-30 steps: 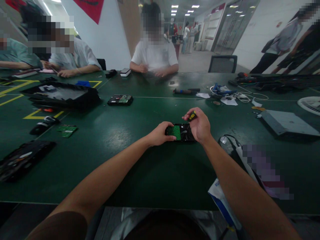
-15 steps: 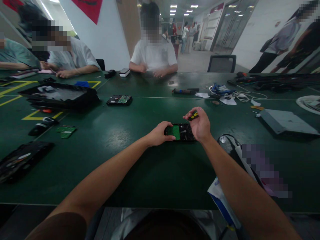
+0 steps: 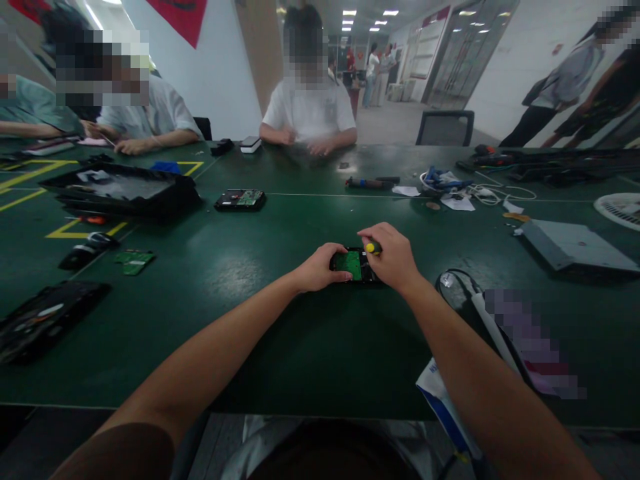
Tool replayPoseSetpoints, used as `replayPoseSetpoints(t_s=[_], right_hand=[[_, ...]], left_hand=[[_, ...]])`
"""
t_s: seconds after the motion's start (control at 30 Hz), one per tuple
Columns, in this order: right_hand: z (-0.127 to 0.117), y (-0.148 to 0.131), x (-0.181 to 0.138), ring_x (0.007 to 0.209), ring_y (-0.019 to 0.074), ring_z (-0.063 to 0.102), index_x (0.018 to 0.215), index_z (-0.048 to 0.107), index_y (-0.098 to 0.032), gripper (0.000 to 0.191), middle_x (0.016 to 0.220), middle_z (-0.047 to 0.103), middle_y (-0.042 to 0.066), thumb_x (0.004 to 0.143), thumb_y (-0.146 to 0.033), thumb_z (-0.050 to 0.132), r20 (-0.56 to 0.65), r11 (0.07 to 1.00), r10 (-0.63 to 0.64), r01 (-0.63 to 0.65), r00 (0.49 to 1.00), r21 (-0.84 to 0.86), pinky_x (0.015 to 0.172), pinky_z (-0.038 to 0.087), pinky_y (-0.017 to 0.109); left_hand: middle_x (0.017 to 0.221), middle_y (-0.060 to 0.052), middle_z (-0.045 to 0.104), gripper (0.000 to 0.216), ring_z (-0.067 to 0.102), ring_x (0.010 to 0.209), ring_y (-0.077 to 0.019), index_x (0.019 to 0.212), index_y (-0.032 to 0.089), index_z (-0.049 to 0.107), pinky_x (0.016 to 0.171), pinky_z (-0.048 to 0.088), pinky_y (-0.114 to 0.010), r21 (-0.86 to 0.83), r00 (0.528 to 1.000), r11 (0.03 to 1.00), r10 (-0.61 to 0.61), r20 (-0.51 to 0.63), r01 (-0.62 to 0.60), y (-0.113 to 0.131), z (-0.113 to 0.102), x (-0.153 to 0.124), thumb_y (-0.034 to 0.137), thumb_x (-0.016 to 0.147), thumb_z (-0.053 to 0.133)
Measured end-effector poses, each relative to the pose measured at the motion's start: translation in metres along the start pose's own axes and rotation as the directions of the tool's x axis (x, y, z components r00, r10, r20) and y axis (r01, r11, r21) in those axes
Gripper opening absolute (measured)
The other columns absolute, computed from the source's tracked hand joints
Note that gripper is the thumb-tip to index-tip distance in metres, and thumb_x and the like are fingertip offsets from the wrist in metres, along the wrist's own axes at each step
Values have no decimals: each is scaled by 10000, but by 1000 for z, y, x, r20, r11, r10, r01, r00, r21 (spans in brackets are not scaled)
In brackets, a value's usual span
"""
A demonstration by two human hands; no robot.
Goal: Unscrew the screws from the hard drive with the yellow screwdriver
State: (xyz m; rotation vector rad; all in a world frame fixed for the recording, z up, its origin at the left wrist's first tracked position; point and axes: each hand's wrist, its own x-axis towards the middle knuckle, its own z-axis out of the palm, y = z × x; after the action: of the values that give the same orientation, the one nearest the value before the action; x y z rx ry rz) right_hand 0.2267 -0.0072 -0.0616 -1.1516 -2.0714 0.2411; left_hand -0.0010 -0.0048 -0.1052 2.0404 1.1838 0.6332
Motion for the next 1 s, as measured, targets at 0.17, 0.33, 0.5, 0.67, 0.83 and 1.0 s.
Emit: replayPoseSetpoints(t_s=[0.17,0.33,0.5,0.67,0.83,1.0], right_hand=[[5,11,0,1040,276,674,1052,771,-235,183,1129,719,98,897,-180,691,281,952,157,-69,947,-299,909,519,398],[9,13,0,1009,268,682,1056,758,-230,138,1135,720,98,948,-265,681,363,944,152,-26,919,-329,856,508,390],[11,12,0,1011,268,684,1068,730,-214,145,1143,714,102,930,-221,687,366,938,173,-40,914,-343,834,513,386],[14,13,0,1013,270,682,1063,717,-210,142,1149,704,105,931,-219,667,341,937,180,-55,923,-346,827,516,390],[15,16,-2,1026,270,683,1094,707,-212,159,1172,697,109,956,-224,631,318,938,169,-54,933,-341,843,519,394],[15,18,-2,1033,267,679,1087,702,-217,135,1160,697,100,982,-265,631,307,941,164,-55,938,-335,848,512,391]], left_hand=[[1494,-168,556,730,563,1335,-337,1426,175,575,1131,482,-506,-2,999,1000,6,34,-6,3,-3,0,476,808,819],[1499,-172,554,718,559,1343,-335,1433,172,567,1136,474,-512,14,999,1000,14,32,-14,1,-2,1,474,825,803],[1503,-171,556,713,552,1359,-338,1417,176,574,1158,460,-520,23,999,1000,18,33,-19,1,-2,1,488,820,808],[1508,-169,555,718,547,1366,-333,1425,174,570,1169,458,-506,30,999,999,14,33,-15,3,-3,0,491,824,804],[1509,-161,553,723,556,1356,-331,1432,187,568,1149,474,-503,24,999,1000,3,33,-4,2,-3,0,493,821,804],[1501,-175,558,738,552,1358,-335,1433,161,572,1160,463,-498,28,1000,999,15,25,-16,2,-3,0,492,816,805]])
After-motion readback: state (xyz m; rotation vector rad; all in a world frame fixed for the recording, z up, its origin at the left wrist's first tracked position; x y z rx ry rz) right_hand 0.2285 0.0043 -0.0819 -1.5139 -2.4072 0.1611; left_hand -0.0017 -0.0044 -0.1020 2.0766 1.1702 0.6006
